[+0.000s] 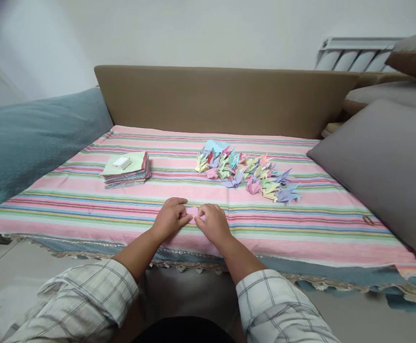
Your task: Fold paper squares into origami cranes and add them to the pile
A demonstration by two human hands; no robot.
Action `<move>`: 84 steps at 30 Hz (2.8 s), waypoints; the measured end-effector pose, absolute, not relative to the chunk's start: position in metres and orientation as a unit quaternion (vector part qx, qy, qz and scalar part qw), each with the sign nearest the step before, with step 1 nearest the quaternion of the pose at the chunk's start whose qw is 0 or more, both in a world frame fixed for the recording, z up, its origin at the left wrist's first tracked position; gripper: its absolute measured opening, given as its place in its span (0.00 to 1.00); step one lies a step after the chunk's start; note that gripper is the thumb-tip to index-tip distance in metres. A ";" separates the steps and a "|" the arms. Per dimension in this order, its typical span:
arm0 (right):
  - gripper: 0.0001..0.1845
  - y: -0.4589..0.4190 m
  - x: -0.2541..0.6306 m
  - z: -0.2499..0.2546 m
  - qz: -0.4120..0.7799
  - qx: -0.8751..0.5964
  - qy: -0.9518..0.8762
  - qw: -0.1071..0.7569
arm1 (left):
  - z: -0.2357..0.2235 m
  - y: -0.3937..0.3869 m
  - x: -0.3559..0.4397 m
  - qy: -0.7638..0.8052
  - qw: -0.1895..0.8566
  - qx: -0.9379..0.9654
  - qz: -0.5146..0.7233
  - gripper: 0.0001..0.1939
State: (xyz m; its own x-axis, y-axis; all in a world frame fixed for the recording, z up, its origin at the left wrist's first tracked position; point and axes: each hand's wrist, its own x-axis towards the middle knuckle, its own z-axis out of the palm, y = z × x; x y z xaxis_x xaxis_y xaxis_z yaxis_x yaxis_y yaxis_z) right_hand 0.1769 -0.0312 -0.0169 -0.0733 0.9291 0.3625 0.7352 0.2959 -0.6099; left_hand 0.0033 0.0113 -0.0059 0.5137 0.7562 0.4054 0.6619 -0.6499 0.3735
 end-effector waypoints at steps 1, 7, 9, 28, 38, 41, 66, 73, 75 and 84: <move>0.03 -0.031 0.178 -0.016 0.140 -0.576 -0.722 0.358 | -0.006 0.011 0.003 0.412 0.092 0.862 0.279 0.12; 0.06 -0.032 0.183 -0.012 0.170 -0.555 -0.736 0.349 | -0.003 0.012 0.002 0.408 0.125 0.855 0.296 0.11; 0.07 -0.031 0.184 -0.013 0.170 -0.551 -0.739 0.348 | -0.002 0.014 0.000 0.404 0.137 0.857 0.288 0.10; 0.14 -0.033 0.184 -0.018 0.152 -0.551 -0.741 0.353 | 0.005 -0.007 0.002 0.416 0.023 0.886 0.203 0.10; 0.12 -0.033 0.187 -0.018 0.129 -0.534 -0.757 0.355 | 0.007 -0.039 0.005 0.294 -0.018 0.944 0.147 0.18; 0.12 -0.036 0.188 -0.013 0.116 -0.526 -0.765 0.352 | 0.003 -0.039 0.006 0.302 -0.018 0.942 0.144 0.18; 0.18 -0.033 0.211 -0.017 0.087 -0.482 -0.808 0.328 | 0.006 -0.031 0.019 0.383 0.057 0.899 0.205 0.24; 0.16 -0.037 0.208 -0.012 0.040 -0.495 -0.817 0.293 | 0.011 -0.015 0.001 0.335 0.062 0.925 0.167 0.22; 0.15 -0.038 0.207 -0.012 0.023 -0.483 -0.827 0.286 | 0.012 -0.010 -0.001 0.327 0.055 0.928 0.168 0.20; 0.10 -0.041 0.203 -0.008 0.048 -0.480 -0.834 0.268 | 0.011 -0.002 -0.002 0.318 0.031 0.934 0.157 0.13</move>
State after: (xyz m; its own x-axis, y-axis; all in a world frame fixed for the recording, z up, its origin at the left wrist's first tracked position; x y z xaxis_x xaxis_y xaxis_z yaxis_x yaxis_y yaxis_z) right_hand 0.2027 -0.0412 -0.0078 -0.3958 0.8263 0.4006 0.7753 0.5345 -0.3364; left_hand -0.0019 -0.0015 0.0113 0.7482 0.6039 0.2747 0.5845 -0.7959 0.1575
